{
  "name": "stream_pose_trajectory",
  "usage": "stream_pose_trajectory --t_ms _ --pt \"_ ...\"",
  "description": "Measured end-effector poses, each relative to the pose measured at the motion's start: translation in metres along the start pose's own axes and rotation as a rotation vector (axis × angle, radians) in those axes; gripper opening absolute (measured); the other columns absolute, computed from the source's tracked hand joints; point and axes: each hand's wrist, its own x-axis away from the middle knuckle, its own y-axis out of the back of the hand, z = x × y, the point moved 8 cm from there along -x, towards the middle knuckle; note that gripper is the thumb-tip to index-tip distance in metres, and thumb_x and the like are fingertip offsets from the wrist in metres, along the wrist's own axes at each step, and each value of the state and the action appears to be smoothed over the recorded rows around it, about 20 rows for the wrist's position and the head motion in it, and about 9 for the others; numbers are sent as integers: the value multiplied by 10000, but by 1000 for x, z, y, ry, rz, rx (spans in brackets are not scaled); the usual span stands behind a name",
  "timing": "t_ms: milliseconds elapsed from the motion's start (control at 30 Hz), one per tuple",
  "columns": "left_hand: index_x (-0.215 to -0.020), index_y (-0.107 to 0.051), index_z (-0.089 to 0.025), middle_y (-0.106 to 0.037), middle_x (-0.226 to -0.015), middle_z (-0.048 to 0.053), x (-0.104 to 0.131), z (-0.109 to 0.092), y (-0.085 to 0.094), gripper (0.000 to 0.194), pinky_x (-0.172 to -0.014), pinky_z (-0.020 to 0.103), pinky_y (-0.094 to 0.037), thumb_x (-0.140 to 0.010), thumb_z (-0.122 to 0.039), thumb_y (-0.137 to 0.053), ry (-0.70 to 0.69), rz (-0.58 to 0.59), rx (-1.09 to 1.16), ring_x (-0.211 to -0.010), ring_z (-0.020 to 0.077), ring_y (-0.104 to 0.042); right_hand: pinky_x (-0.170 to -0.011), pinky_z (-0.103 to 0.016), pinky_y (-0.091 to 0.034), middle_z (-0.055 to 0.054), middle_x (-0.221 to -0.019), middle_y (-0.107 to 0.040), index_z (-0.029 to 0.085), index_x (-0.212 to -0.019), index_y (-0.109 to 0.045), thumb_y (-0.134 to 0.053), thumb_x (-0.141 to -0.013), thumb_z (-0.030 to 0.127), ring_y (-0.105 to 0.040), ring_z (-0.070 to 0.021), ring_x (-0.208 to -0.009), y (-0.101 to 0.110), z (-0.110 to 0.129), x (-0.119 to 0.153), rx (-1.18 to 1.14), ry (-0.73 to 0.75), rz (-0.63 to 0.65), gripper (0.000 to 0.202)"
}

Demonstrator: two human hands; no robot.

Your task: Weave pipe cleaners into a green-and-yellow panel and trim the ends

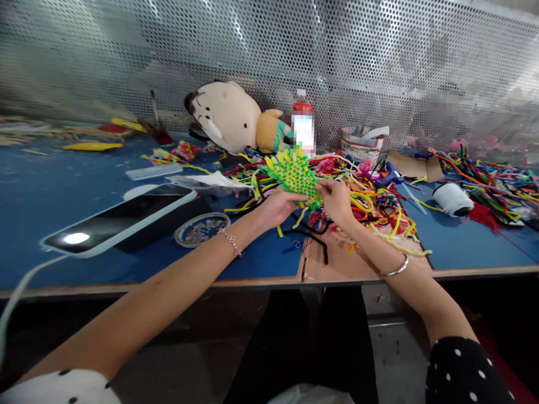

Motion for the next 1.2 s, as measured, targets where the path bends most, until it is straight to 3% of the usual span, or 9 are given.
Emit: stream_pose_trajectory --t_ms 167,433,867,1200 --pt "-782 -716 -168 -765 -813 39 -1 1 1 351 -712 307 -543 -472 -4 -744 5 16 3 -848 236 -717 -639 -276 -448 -11 -645 -635 192 -656 -617 -564 -783 244 -567 -161 -632 1 5 1 14 14 -11 148" --pt "-609 -708 -138 -763 -767 67 -5 10 5 209 -789 314 -545 -458 3 -745 84 7 -2 -903 251 -708 -644 -272 -428 -6 -645 -641 181 -673 -638 -564 -792 199 -566 -155 -624 -2 7 2 71 1 -5 140" --pt "-583 -702 -145 -752 -720 47 -6 12 9 274 -787 315 -521 -350 -25 -781 70 -55 -7 -885 259 -696 -605 -257 -370 33 -572 -523 208 -629 -495 -540 -777 177 -469 -122 -557 -5 8 2 70 -18 33 158" --pt "-711 -711 -160 -764 -821 44 -3 6 2 384 -902 356 -514 -371 7 -774 24 6 27 -1006 288 -685 -579 -255 -349 37 -565 -486 217 -646 -460 -490 -788 164 -456 -129 -563 -11 3 2 32 -16 93 154"
